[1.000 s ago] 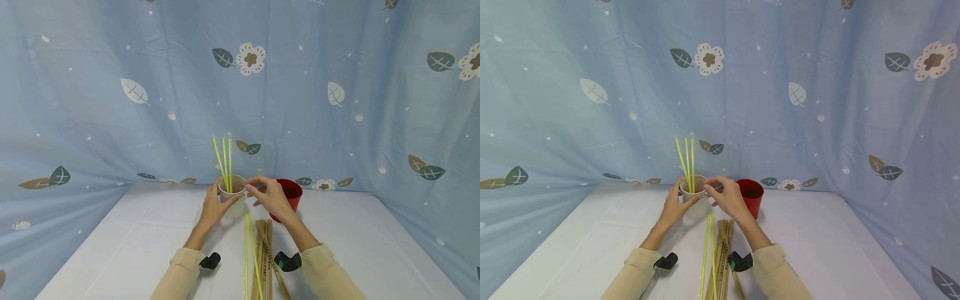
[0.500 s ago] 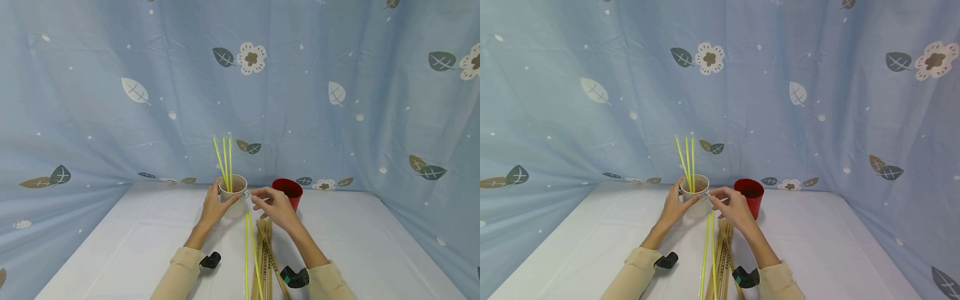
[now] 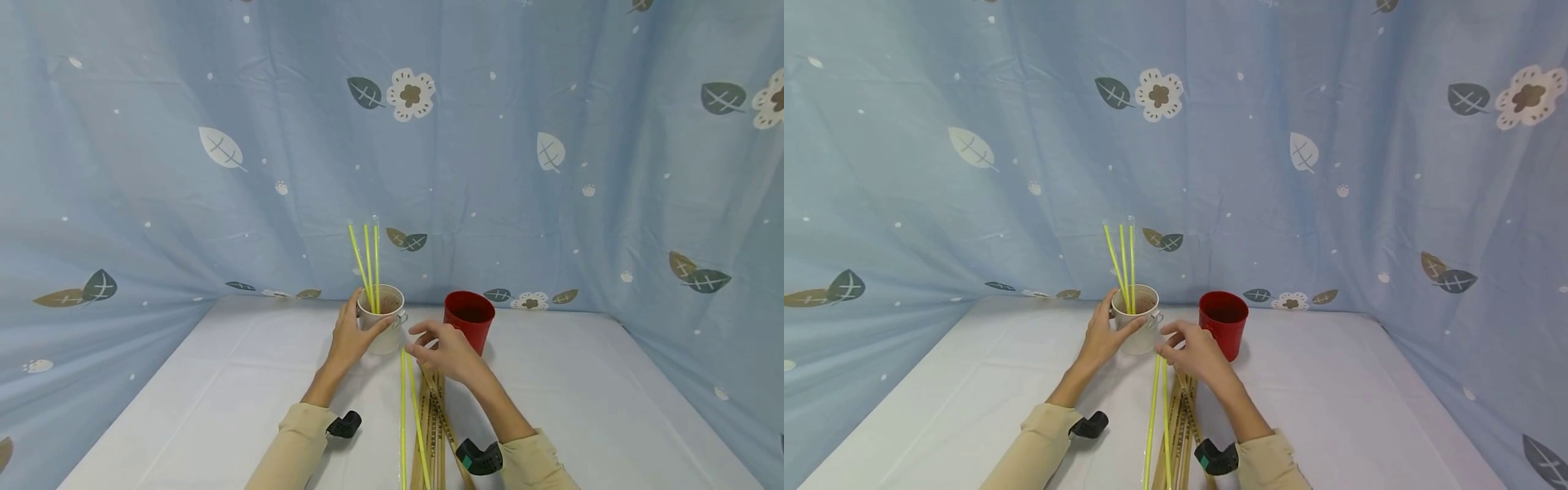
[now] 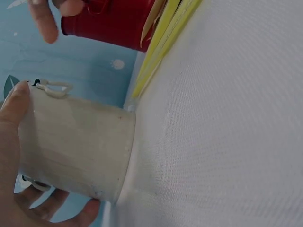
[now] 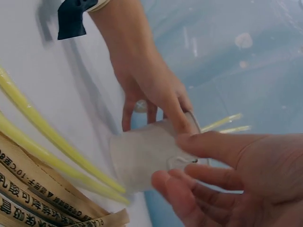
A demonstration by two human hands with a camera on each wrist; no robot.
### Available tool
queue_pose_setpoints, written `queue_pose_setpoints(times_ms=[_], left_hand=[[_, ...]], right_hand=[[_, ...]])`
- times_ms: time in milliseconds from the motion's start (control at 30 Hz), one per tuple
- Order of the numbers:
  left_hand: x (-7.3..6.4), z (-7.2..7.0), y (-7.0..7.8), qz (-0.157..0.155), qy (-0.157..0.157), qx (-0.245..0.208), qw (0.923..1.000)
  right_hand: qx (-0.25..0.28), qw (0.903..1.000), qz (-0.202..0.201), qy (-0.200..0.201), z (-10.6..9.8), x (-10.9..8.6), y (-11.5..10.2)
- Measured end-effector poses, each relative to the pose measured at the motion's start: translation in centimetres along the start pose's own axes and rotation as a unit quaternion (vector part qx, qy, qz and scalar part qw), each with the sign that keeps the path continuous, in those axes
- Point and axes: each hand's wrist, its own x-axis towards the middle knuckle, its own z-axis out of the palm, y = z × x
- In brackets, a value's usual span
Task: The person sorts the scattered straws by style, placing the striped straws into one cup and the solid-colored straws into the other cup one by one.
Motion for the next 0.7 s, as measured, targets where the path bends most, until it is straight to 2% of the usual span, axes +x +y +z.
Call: queue_pose_setpoints(times_ms=[167,367,467,700], left_hand=[[0.1,0.0,0.0,0.004,0.001,-0.001,1.0],[0.1,0.0,-0.1,0.004,-0.001,-0.001,1.0],[0.1,0.1,-0.1,0.003,-0.003,0.0,1.0],[0.0,-0.1,0.0,-0.001,-0.003,0.0,1.0]], right_hand=[[-0.04,0.9978,0.029,-0.044,0.6,-0.1,0.1],[-0.032,0.995,0.063,-0.071,1.5,-0.3,0.4],[-0.05,0.9938,0.071,-0.07,2.0,-0.5,0.5],[-0.153,0.9859,0.052,-0.043,3.3,-0.7,0.7]])
